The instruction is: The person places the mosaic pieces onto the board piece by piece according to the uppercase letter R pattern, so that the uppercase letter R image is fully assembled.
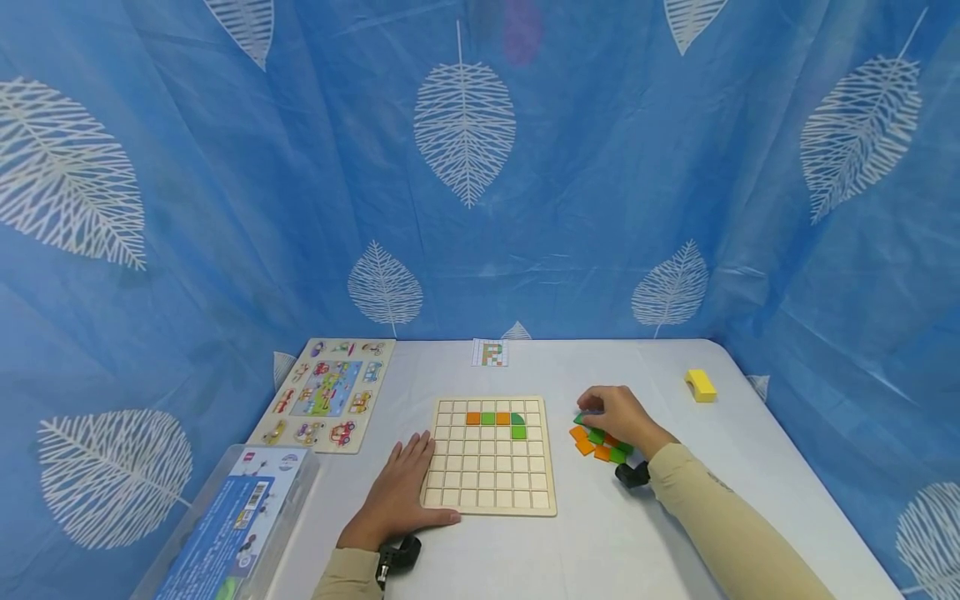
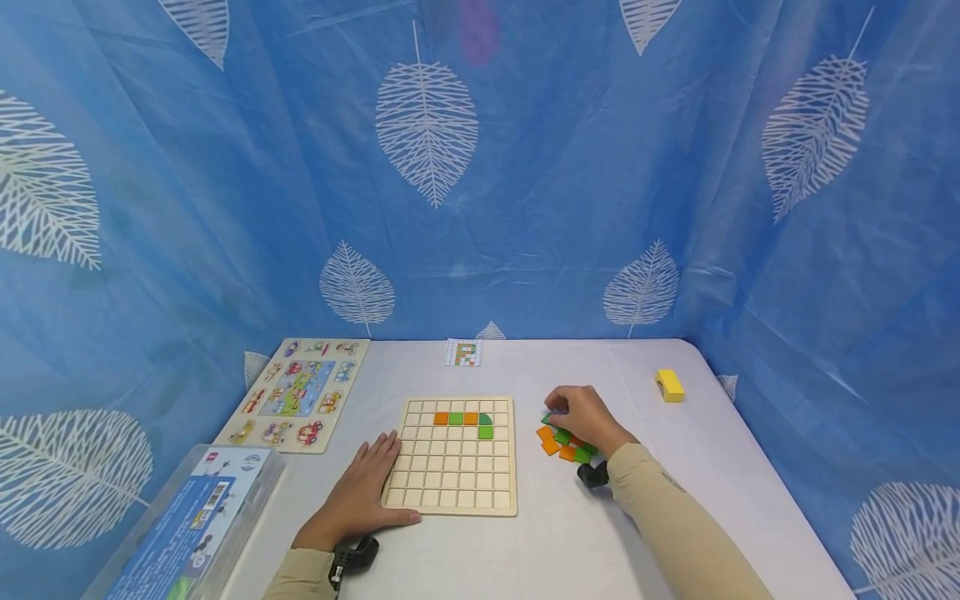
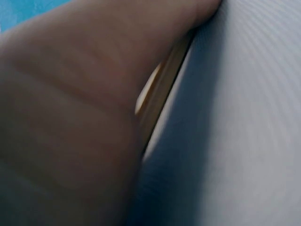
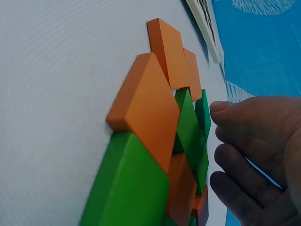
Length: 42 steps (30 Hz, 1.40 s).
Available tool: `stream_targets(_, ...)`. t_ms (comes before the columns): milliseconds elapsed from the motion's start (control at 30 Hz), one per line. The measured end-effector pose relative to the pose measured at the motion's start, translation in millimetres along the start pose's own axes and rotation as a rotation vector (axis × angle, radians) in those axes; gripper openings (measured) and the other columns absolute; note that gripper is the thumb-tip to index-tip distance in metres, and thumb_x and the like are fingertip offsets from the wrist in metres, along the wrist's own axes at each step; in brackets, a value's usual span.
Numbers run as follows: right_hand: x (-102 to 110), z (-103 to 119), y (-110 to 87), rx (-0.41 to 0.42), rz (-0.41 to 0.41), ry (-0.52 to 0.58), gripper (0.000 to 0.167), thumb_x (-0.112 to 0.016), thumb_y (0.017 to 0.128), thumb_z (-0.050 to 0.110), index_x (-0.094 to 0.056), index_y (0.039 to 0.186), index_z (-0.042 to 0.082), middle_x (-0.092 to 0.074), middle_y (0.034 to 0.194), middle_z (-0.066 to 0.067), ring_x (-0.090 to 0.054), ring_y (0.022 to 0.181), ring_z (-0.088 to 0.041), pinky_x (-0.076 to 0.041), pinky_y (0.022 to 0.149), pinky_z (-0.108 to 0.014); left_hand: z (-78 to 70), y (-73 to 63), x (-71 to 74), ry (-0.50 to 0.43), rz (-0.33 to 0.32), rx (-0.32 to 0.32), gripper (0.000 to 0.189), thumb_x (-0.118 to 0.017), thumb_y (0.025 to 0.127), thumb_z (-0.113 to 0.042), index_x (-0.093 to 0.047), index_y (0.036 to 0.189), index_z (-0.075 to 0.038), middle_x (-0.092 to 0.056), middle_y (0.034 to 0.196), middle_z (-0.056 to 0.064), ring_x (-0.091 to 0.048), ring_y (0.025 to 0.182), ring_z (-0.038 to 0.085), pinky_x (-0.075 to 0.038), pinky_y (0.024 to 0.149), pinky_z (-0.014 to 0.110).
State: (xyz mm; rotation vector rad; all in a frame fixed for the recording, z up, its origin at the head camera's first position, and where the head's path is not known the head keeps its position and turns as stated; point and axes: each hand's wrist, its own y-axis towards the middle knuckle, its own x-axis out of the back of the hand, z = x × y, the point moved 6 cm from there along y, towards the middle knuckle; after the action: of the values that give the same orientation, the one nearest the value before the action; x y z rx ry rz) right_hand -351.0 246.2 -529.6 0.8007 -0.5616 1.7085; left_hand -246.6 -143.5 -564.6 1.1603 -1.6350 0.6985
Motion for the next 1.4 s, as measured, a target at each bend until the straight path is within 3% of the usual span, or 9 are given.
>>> stream_targets(333,-1.8,-0.5,-0.8,0.018,0.004,-0.012,0.019,-0.082,0.091,0.002,-0.078,0.108,0.009,-0.073,0.099,0.003,-0.067,0.091,-0.019,-0.06,0.09,-0.046,-0.4,-0.3,0.6,-0.007,-0.029,-0.015,0.138,-0.071,0.068,-0.09,-0.035,0.161,0.005,-0.033,0.167,0.02,-0.027,0.154,0.038,-0.019,0.125,0.057)
stream_targets(1000,-5.9,7.9,0.4,0.069,0.019,-0.063,0.021,-0.085,0.087,-0.001,-0.078,0.104,0.008,-0.072,0.094,0.004,-0.067,0.086,-0.015,-0.061,0.086,-0.042,-0.1,0.4,-0.6,-0.004,0.014,0.01,0.14,-0.069,0.067,-0.092,-0.031,0.164,0.002,-0.029,0.169,0.016,-0.021,0.157,0.034,-0.013,0.127,0.051)
stream_targets(1400,-7.1,8.6,0.3,0.064,0.028,-0.086,0.02,-0.083,0.09,-0.001,-0.078,0.106,0.009,-0.073,0.096,0.004,-0.068,0.089,-0.015,-0.061,0.089,-0.043,-0.8,-0.4,1.1,-0.02,-0.016,-0.009,0.138,-0.071,0.068,-0.09,-0.035,0.161,0.005,-0.032,0.167,0.019,-0.026,0.155,0.038,-0.018,0.125,0.057)
